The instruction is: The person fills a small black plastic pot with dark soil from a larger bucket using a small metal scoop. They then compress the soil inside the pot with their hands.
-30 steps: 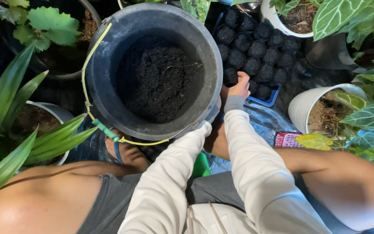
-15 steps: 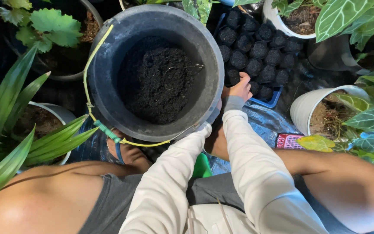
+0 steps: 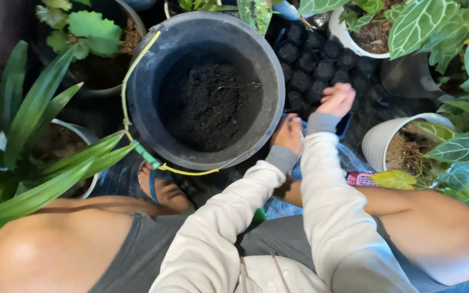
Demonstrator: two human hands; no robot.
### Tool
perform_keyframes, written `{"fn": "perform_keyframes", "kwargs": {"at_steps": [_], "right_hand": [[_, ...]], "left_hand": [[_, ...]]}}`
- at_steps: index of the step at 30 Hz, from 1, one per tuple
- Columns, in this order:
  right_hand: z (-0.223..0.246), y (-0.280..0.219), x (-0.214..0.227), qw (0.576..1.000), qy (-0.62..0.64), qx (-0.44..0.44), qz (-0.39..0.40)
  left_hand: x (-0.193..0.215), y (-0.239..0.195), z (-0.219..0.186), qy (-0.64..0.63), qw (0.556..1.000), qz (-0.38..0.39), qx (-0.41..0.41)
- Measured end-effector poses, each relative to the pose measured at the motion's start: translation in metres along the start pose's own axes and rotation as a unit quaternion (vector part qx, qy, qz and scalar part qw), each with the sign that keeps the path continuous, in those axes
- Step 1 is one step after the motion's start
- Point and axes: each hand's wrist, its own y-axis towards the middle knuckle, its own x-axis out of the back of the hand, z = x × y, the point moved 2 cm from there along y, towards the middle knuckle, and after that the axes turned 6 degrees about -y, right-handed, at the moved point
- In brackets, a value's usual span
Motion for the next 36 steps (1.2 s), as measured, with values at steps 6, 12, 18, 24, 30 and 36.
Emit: {"fn": "perform_keyframes", "kwargs": {"at_steps": [6, 12, 18, 24, 30, 36], "right_hand": [[0.077, 0.021, -0.027, 0.96, 0.241, 0.013, 0.141], [0.21, -0.097, -0.059, 0.876, 0.013, 0.249, 0.413], [0.293, -0.192, -0.038, 0.693, 0.119, 0.419, 0.574], [0.252, -0.201, -0.084, 0.67, 0.027, 0.531, 0.519], [0.164, -0.165, -0.143, 0.803, 0.133, -0.05, 0.579], [0.218, -0.173, -0.126, 0.667, 0.336, -0.296, 0.595]], "left_hand": [[0.042, -0.059, -0.104, -0.15, 0.933, -0.045, -0.325], [0.13, 0.002, -0.136, -0.49, 0.812, -0.01, -0.315], [0.264, 0.117, -0.03, -0.684, 0.648, 0.109, -0.316], [0.249, -0.054, -0.151, -0.699, 0.67, 0.183, -0.169], [0.244, -0.151, -0.213, -0.263, 0.829, -0.034, -0.492], [0.214, -0.063, -0.18, 0.16, 0.842, -0.224, -0.464]]}}
